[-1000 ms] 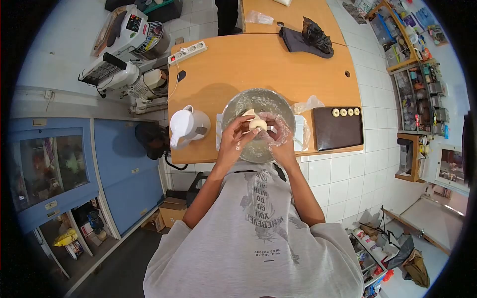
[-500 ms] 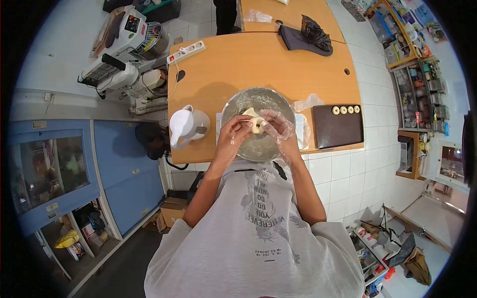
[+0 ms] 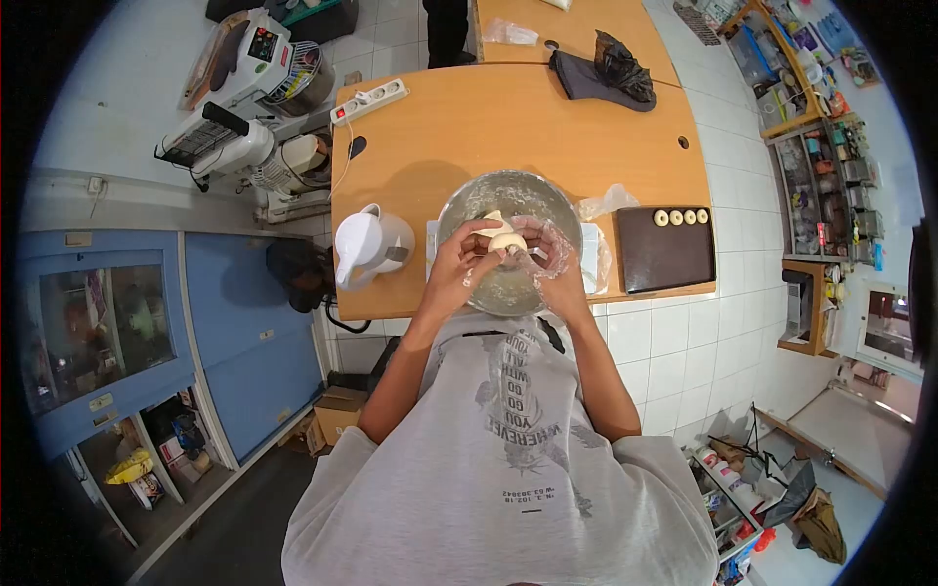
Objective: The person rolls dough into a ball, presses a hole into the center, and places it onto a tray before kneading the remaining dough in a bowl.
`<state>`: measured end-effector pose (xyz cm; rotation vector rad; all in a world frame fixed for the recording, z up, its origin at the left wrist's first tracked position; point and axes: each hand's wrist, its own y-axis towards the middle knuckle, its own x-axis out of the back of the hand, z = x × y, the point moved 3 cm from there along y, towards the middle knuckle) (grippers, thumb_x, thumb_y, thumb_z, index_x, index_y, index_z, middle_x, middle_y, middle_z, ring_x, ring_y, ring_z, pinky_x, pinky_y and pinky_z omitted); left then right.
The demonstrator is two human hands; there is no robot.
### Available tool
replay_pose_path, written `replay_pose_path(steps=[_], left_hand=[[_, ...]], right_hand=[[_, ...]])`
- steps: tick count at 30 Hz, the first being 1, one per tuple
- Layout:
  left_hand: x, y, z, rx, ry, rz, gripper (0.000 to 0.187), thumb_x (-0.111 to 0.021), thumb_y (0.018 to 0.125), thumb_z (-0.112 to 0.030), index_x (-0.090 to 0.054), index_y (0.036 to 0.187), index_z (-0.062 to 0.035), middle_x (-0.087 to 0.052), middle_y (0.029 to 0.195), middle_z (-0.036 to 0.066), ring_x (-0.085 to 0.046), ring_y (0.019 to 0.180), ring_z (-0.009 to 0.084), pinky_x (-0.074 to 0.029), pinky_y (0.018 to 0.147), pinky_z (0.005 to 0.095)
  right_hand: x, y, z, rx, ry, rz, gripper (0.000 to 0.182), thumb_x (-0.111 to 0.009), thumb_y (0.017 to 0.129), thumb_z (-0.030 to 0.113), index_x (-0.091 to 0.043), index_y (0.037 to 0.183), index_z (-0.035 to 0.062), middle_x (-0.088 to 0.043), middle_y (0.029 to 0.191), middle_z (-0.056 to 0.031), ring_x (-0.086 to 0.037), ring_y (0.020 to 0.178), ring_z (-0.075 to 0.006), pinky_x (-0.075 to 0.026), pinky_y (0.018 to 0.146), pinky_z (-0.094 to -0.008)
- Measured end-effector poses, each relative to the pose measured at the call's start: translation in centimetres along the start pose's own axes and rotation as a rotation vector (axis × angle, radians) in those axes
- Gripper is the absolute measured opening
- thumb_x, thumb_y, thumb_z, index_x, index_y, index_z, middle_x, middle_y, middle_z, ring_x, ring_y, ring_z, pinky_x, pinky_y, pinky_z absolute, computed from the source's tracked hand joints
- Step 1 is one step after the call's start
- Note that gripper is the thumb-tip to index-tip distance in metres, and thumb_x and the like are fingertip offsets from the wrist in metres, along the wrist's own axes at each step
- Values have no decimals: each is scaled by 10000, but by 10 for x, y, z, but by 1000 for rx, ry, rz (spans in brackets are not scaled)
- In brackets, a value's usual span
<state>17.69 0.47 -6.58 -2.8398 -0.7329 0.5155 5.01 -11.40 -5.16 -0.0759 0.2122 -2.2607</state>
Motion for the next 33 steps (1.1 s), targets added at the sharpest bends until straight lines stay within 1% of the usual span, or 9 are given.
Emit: replay_pose_path(steps=[2, 7, 11, 13, 18, 20, 25, 30, 33], left_hand=[[0, 0, -2, -51, 1, -50, 474, -717, 943, -15, -564, 1391, -41, -691, 1162, 96, -645, 1092, 150, -519, 965, 297], [-9, 0, -9, -51, 36, -41, 465, -712, 961, -28, -559, 1400, -46, -689, 1176, 96, -641, 1110, 150, -513, 968, 294], [-2, 1, -9, -84, 134, 5, 456, -718, 976, -57, -557, 1402, -48, -694, 1176, 89, -647, 1100, 142, -519, 962, 294], [-1, -2, -8, -64, 131, 17, 454, -718, 977, -56, -557, 1401, -47, -692, 1171, 88, -651, 1087, 141, -522, 957, 291], [-2, -4, -1, -49, 93, 41, 449, -713, 978, -52, -557, 1399, -45, -686, 1149, 86, -658, 1059, 139, -528, 943, 284], [-6, -4, -4, -126, 120, -14, 398, -697, 986, -43, -562, 1360, -51, -691, 1074, 94, -673, 1032, 152, -546, 902, 307], [-11, -3, -3, -140, 105, -53, 364, -689, 992, -45, -572, 1336, -37, -694, 1080, 94, -672, 1026, 152, -542, 902, 304], [0, -2, 2, -100, 156, -28, 300, -686, 1010, -86, -592, 1284, -12, -692, 1085, 80, -659, 1016, 128, -523, 919, 281], [1, -3, 5, -109, 62, -51, 264, -683, 1020, -110, -600, 1245, 1, -690, 1086, 69, -646, 1013, 110, -511, 918, 264]], right_hand=[[-2, 0, 3, 5, -22, 2, 466, -730, 914, 19, -600, 1361, 44, -706, 1121, -105, -693, 1040, -190, -586, 908, -346], [-1, -1, 12, 108, -192, 63, 492, -751, 906, 43, -587, 1369, 45, -710, 1089, -137, -705, 1018, -207, -603, 888, -354], [1, 3, 19, 71, -199, 55, 490, -750, 903, 39, -588, 1365, 45, -710, 1088, -135, -710, 1008, -212, -610, 873, -356], [3, 3, 16, 67, -135, 33, 493, -746, 901, 30, -591, 1368, 57, -708, 1086, -131, -714, 995, -216, -610, 861, -352], [2, 0, 10, 88, -166, 37, 491, -740, 900, 22, -593, 1366, 64, -709, 1101, -137, -721, 995, -222, -607, 855, -359], [1, -1, 11, 88, -201, 55, 488, -739, 901, 22, -593, 1365, 66, -710, 1105, -139, -723, 998, -225, -606, 855, -362], [2, -2, 11, 130, -320, 85, 495, -745, 903, 26, -602, 1374, 64, -711, 1109, -137, -724, 1002, -233, -599, 867, -364], [3, 0, 11, 98, -155, 64, 421, -722, 945, 50, -618, 1353, 37, -715, 1110, -134, -722, 1000, -214, -598, 867, -350], [3, 0, 9, 96, -95, 27, 366, -691, 977, 58, -630, 1336, 30, -719, 1113, -127, -717, 992, -194, -598, 860, -339]])
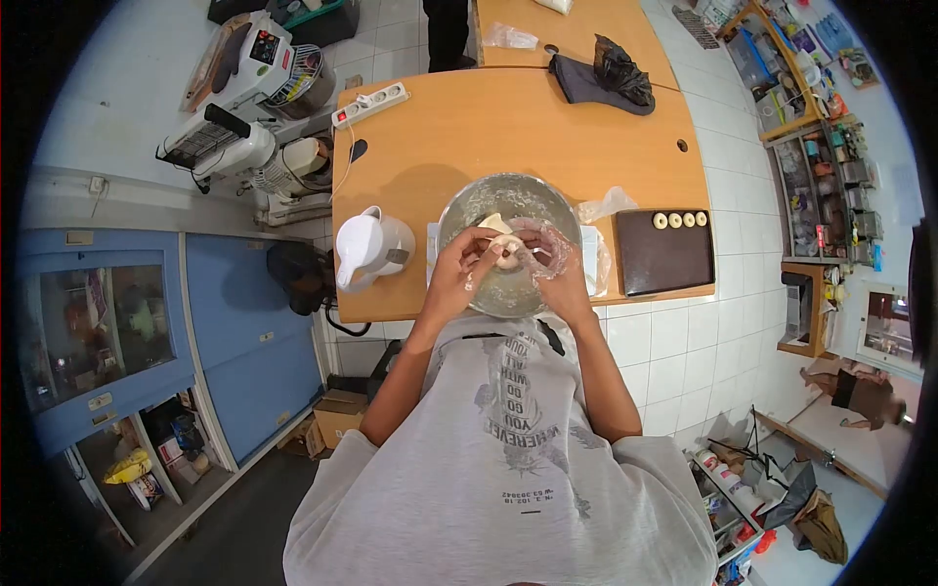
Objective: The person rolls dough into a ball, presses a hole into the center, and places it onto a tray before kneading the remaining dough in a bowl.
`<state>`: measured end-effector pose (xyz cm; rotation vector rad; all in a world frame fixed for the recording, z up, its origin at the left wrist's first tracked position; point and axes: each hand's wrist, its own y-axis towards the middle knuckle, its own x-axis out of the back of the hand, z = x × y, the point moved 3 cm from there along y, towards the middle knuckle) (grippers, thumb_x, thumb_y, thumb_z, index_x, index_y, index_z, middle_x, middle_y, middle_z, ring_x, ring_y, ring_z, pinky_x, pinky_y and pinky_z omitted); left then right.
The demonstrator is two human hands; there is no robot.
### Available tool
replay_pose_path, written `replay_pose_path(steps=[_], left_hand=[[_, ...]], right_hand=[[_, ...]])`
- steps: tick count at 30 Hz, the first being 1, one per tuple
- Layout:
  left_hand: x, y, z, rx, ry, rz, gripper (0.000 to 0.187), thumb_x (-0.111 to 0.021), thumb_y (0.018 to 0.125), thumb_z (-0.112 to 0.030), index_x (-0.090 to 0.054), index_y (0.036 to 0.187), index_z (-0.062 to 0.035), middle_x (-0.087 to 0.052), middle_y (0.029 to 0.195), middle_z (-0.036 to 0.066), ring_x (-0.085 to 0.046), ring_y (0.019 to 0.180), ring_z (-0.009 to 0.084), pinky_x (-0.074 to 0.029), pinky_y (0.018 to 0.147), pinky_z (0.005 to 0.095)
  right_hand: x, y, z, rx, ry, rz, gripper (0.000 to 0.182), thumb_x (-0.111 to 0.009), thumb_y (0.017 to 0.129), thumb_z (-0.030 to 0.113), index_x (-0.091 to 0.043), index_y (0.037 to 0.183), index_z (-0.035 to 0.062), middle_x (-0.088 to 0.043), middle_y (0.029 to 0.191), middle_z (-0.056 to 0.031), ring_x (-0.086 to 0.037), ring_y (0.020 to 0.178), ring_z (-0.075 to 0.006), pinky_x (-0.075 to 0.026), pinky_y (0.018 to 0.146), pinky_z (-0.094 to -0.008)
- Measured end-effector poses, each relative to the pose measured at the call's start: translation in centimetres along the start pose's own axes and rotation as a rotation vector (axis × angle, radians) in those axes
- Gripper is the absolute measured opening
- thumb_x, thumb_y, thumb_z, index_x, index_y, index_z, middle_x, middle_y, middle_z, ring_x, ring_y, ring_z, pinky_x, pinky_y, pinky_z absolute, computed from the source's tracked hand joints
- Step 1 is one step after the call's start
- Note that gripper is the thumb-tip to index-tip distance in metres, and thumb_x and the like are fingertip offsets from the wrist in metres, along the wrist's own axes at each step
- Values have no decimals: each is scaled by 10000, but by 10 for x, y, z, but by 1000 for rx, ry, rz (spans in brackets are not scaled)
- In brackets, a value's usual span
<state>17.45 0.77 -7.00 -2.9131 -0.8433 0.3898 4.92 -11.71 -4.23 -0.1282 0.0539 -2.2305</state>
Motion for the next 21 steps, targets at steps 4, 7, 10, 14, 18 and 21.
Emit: replay_pose_path(steps=[4, 7, 10, 14, 18, 21], left_hand=[[-4, 0, 4, 5, -32, -29, 259, -682, 1019, -119, -609, 1237, 0, -683, 1103, 64, -640, 1034, 110, -517, 925, 273], [-8, -1, 7, 7, -46, -50, 256, -716, 995, -101, -602, 1202, -3, -688, 1076, 61, -648, 1004, 108, -527, 897, 267], [-7, 0, 8, 14, 0, -55, 270, -742, 974, -100, -604, 1187, -8, -690, 1070, 60, -652, 1002, 111, -535, 884, 275], [-7, 2, 6, 10, 33, -81, 272, -749, 968, -96, -604, 1180, -8, -696, 1075, 66, -659, 1002, 119, -540, 888, 282], [-6, 0, 2, -19, 31, -97, 238, -730, 988, -113, -616, 1165, -4, -699, 1081, 72, -662, 999, 116, -548, 873, 276], [-1, -2, 4, 123, -75, -102, 250, -705, 1010, -176, -638, 1181, -6, -695, 1111, 82, -669, 1021, 128, -567, 878, 286]], right_hand=[[-2, -2, -3, 16, -32, -69, 304, -661, 1003, 59, -648, 1303, 12, -723, 1104, -125, -710, 960, -170, -599, 828, -326], [-5, -5, -7, 46, 1, -111, 275, -644, 1021, 65, -655, 1285, -7, -727, 1104, -118, -709, 948, -162, -598, 813, -318], [-7, -7, -4, -2, 27, -115, 257, -626, 1036, 71, -661, 1276, -15, -727, 1114, -108, -706, 951, -155, -595, 826, -308], [-7, -9, -8, -14, 64, -101, 263, -633, 1037, 81, -663, 1281, -13, -729, 1123, -105, -705, 978, -158, -589, 853, -307], [-8, -10, -14, -50, 93, -71, 294, -674, 1002, 65, -661, 1281, -25, -725, 1135, -108, -698, 1019, -160, -586, 885, -317], [-6, -9, -15, -47, 96, -70, 320, -696, 979, 51, -657, 1287, -28, -722, 1138, -109, -698, 1031, -164, -590, 888, -321]])
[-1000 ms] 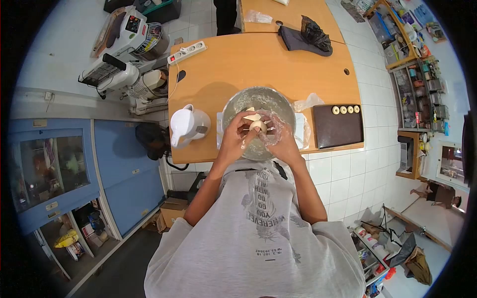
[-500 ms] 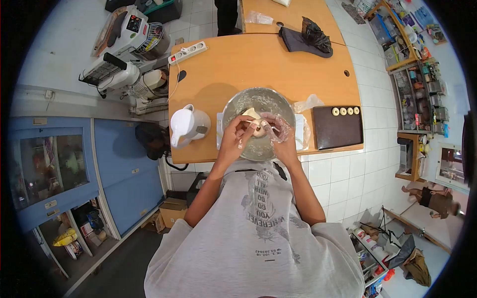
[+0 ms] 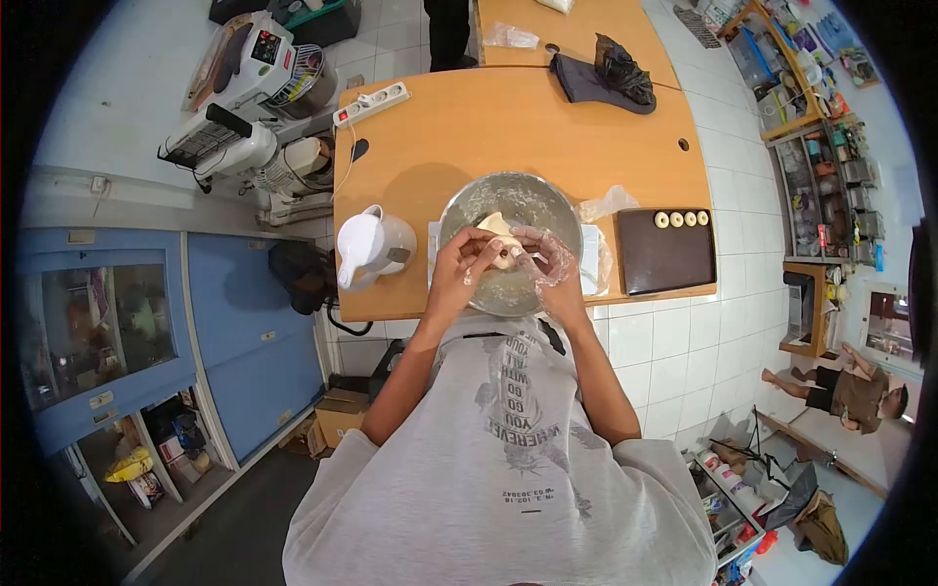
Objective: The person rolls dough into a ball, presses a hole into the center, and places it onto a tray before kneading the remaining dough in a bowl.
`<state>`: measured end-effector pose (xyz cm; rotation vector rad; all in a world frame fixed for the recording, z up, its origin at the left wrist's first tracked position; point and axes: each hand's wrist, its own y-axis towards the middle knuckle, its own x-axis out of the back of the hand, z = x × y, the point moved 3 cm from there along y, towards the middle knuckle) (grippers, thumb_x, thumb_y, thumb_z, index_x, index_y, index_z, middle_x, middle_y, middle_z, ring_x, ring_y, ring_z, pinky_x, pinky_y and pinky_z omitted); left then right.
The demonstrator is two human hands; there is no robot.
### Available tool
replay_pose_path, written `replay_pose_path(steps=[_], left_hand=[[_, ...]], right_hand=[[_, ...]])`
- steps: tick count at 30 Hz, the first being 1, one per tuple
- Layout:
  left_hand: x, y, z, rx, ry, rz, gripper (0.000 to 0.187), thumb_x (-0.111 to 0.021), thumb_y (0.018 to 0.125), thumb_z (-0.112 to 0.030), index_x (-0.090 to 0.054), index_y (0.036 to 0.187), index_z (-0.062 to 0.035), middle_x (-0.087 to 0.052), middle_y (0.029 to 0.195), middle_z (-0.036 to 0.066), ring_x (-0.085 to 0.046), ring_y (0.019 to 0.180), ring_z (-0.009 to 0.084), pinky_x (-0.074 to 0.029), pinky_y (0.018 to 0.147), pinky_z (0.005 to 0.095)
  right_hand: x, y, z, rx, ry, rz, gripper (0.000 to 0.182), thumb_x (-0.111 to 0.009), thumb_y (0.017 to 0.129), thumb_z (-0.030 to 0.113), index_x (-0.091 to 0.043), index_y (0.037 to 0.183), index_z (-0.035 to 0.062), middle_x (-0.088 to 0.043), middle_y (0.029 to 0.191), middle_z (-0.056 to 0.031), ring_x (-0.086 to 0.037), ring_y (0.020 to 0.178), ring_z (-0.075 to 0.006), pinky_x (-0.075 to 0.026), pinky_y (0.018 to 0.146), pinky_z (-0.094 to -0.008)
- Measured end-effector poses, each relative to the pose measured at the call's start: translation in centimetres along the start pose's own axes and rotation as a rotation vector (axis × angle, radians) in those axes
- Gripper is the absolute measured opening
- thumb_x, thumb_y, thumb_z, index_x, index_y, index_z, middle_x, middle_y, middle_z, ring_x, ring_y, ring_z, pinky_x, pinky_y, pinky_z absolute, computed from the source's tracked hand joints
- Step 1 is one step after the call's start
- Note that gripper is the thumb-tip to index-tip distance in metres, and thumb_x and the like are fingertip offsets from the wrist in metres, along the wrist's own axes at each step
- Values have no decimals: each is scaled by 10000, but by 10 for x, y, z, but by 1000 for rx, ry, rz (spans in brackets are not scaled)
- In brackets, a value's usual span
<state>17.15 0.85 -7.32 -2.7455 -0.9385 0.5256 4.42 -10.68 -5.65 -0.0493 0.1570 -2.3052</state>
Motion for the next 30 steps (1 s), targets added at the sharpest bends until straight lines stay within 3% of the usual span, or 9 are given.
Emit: replay_pose_path(steps=[9, 15, 27, 30], left_hand=[[-2, 1, 5, -26, -89, -17, 222, -692, 1023, -160, -641, 1154, 12, -701, 1063, 77, -664, 1003, 120, -561, 870, 271], [-6, 1, -4, -119, 100, 3, 239, -711, 1002, -119, -624, 1180, 15, -699, 1058, 81, -673, 995, 129, -547, 889, 273], [-2, 4, 8, 47, -99, -63, 244, -695, 1017, -137, -620, 1210, -8, -696, 1096, 68, -674, 1026, 134, -553, 904, 286], [-3, 3, 5, -82, -2, 50, 263, -705, 1005, -118, -616, 1225, -7, -691, 1128, 75, -666, 1048, 142, -542, 933, 301]], right_hand=[[-1, 2, 1, 28, -78, 3, 320, -739, 945, 67, -673, 1248, -12, -730, 1119, -113, -706, 1032, -187, -598, 883, -327], [-1, 3, -4, 80, -59, -5, 307, -728, 953, 68, -676, 1246, -6, -725, 1147, -119, -702, 1046, -182, -599, 876, -335], [-1, 5, -5, 56, -49, -5, 276, -693, 975, 54, -666, 1242, -8, -720, 1128, -114, -703, 1029, -179, -588, 879, -322], [-1, 5, -4, 65, -47, 4, 274, -689, 977, 54, -665, 1244, -7, -724, 1122, -113, -707, 1010, -176, -587, 882, -322]])
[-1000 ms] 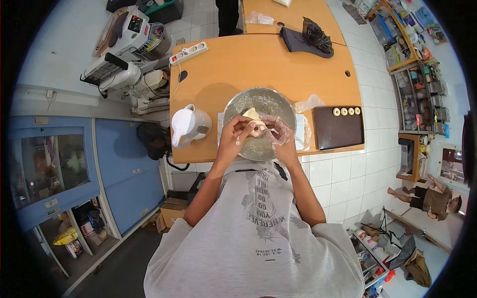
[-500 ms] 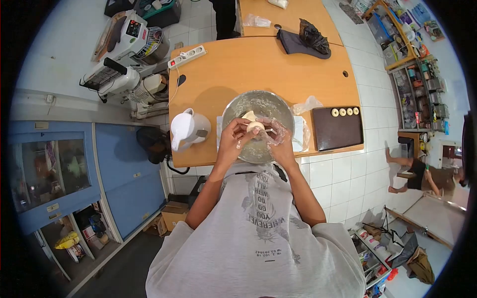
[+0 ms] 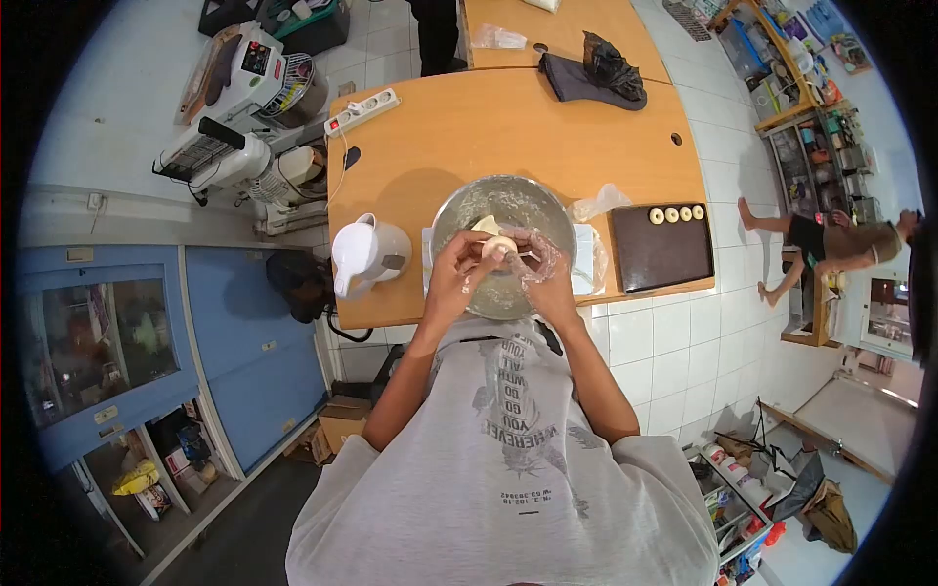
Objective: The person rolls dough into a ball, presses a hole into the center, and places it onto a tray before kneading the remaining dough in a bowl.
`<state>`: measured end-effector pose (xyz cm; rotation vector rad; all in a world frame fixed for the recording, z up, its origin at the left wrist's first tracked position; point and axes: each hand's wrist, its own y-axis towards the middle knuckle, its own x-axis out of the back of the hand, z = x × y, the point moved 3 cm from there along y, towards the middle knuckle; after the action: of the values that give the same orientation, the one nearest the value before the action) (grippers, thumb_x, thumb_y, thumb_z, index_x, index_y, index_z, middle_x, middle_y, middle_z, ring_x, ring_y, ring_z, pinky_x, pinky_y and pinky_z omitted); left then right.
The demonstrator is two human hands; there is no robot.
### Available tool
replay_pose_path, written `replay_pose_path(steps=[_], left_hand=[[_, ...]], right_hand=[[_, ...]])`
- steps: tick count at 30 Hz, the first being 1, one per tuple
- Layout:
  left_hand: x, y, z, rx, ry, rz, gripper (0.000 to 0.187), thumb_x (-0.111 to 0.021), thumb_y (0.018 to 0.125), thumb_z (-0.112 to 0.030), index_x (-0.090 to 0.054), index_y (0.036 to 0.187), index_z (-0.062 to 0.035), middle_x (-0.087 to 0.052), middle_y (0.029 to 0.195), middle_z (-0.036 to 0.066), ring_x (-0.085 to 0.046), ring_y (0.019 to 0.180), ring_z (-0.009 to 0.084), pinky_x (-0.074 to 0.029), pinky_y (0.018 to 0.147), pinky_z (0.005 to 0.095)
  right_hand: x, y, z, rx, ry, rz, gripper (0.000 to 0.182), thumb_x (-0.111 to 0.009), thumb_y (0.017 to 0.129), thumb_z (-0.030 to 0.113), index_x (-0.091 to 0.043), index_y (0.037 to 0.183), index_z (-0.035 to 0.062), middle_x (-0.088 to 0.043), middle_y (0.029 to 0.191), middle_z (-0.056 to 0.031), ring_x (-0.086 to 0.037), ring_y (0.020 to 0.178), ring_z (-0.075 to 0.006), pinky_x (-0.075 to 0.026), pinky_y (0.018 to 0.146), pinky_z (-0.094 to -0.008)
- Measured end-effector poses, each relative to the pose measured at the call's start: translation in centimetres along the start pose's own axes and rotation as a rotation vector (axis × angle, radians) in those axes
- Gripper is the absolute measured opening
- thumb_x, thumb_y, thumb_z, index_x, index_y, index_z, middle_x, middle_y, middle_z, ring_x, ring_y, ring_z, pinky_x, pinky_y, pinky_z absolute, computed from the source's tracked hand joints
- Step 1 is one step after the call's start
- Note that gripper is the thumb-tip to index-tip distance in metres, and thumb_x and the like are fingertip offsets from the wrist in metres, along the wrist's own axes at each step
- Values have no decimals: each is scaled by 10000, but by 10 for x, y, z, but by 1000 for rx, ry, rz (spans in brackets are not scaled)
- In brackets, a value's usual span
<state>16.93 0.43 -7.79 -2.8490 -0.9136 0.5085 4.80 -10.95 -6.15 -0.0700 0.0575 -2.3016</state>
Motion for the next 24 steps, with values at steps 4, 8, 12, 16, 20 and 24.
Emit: replay_pose_path(steps=[4, 8, 12, 16, 20, 24], left_hand=[[-4, -2, -8, -17, 90, -16, 294, -710, 989, -81, -604, 1247, 13, -687, 1137, 94, -662, 1068, 154, -527, 961, 311], [-3, -1, -9, 7, 18, -27, 307, -705, 991, -80, -600, 1264, 11, -691, 1139, 102, -661, 1074, 159, -522, 969, 309], [-2, 1, -4, 29, -21, -27, 316, -706, 994, -95, -599, 1273, 8, -694, 1149, 104, -658, 1082, 162, -520, 972, 308], [-1, 1, 0, 26, -35, -42, 333, -701, 1002, -117, -592, 1297, -7, -699, 1149, 113, -657, 1088, 162, -519, 970, 307], [1, 1, 5, 98, -175, -28, 373, -670, 1015, -93, -565, 1364, -14, -677, 1207, 127, -651, 1126, 166, -545, 970, 311], [3, 2, 4, 96, -193, 1, 390, -695, 1001, -102, -570, 1360, -16, -673, 1216, 124, -650, 1137, 171, -544, 981, 319]], right_hand=[[2, 2, -2, -17, 24, -67, 287, -697, 983, 78, -664, 1256, -7, -724, 1125, -117, -704, 1003, -170, -584, 889, -323], [3, 3, 7, -68, 57, -51, 315, -716, 979, 106, -660, 1268, -7, -719, 1131, -120, -702, 1005, -176, -585, 899, -330], [2, 3, 5, -37, 16, 18, 372, -749, 954, 123, -644, 1289, 1, -712, 1152, -125, -698, 1033, -191, -591, 906, -337], [4, 4, 4, -64, 17, 52, 425, -760, 934, 109, -618, 1326, 29, -710, 1141, -128, -697, 1048, -198, -591, 908, -344], [3, 4, 6, -77, -73, 79, 442, -755, 927, 88, -607, 1340, 39, -705, 1133, -133, -700, 1041, -203, -589, 913, -351], [2, 6, 12, -24, -106, 97, 442, -747, 921, 65, -609, 1339, 29, -722, 1109, -144, -716, 1031, -218, -590, 914, -356]])
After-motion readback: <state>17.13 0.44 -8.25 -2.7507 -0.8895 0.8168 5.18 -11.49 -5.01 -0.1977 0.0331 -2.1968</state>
